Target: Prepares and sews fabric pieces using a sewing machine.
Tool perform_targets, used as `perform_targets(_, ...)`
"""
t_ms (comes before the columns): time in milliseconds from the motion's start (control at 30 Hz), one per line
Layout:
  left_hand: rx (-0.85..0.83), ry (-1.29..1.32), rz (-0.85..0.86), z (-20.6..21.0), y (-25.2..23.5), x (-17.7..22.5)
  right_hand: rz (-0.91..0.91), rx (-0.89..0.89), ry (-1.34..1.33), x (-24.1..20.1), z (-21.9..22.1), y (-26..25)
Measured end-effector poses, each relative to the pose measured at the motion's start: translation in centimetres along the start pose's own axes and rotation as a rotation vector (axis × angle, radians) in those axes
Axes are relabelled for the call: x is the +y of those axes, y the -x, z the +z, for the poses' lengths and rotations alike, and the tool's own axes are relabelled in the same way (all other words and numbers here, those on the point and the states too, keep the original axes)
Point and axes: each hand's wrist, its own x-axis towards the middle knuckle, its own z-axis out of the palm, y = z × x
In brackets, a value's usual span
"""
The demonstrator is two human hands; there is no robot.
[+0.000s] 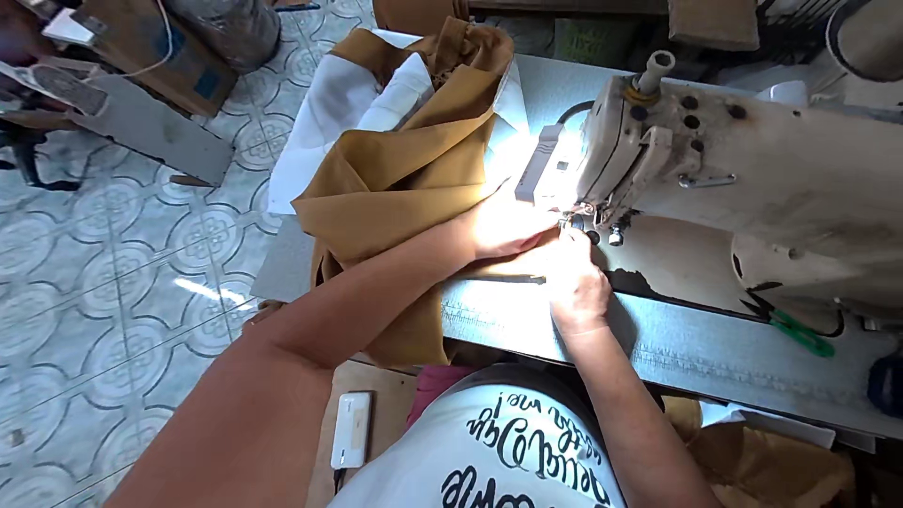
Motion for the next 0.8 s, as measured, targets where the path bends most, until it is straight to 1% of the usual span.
perform_targets(33,0.005,0.011,-0.004,-1.2,0.2,1.2,-0.015,0.026,-0.025,0.3,0.2,-0.1)
perform_targets(100,0.010,0.066,-0.029,-2.2,1.4,3.7,-0.083,0.047,-0.121,1.3,0.3,0.0)
perform_targets(167,-0.019,0.067,-0.107,-1.3,3.1,5.5,-0.145,0.065,-0.236,2.5,0.0,0.2)
perform_targets(200,-0.008,0.074,-0.144,-0.5,3.8,5.8,-0.118,0.034,-0.292,3.0,-0.5,0.3)
perform_targets(267,0.113,0.109,-0.194,0.6,4.8,5.7,-0.075,0.054,-0.366,3.8,-1.1,1.0)
perform_targets(300,0.180,0.146,-0.226,0.6,4.9,5.6,-0.064,0.082,-0.385,4.0,-1.2,1.4)
perform_targets(333,0.213,0.212,-0.278,0.3,4.8,5.6,-0.069,0.103,-0.395,4.1,-1.1,1.7)
perform_targets(400,0.224,0.361,-0.359,-0.3,4.6,5.6,-0.078,0.083,-0.385,3.7,-0.8,2.1)
perform_targets(500,0.226,0.503,-0.415,-0.7,4.3,5.5,-0.001,0.050,-0.320,2.5,-0.5,1.4)
perform_targets(633,0.227,0.574,-0.421,-0.7,4.1,5.8,0.091,0.069,-0.338,1.9,-0.8,0.5)
perform_targets(800,0.256,0.603,-0.407,-0.6,4.0,5.9,0.049,0.106,-0.392,2.7,-0.6,0.2)
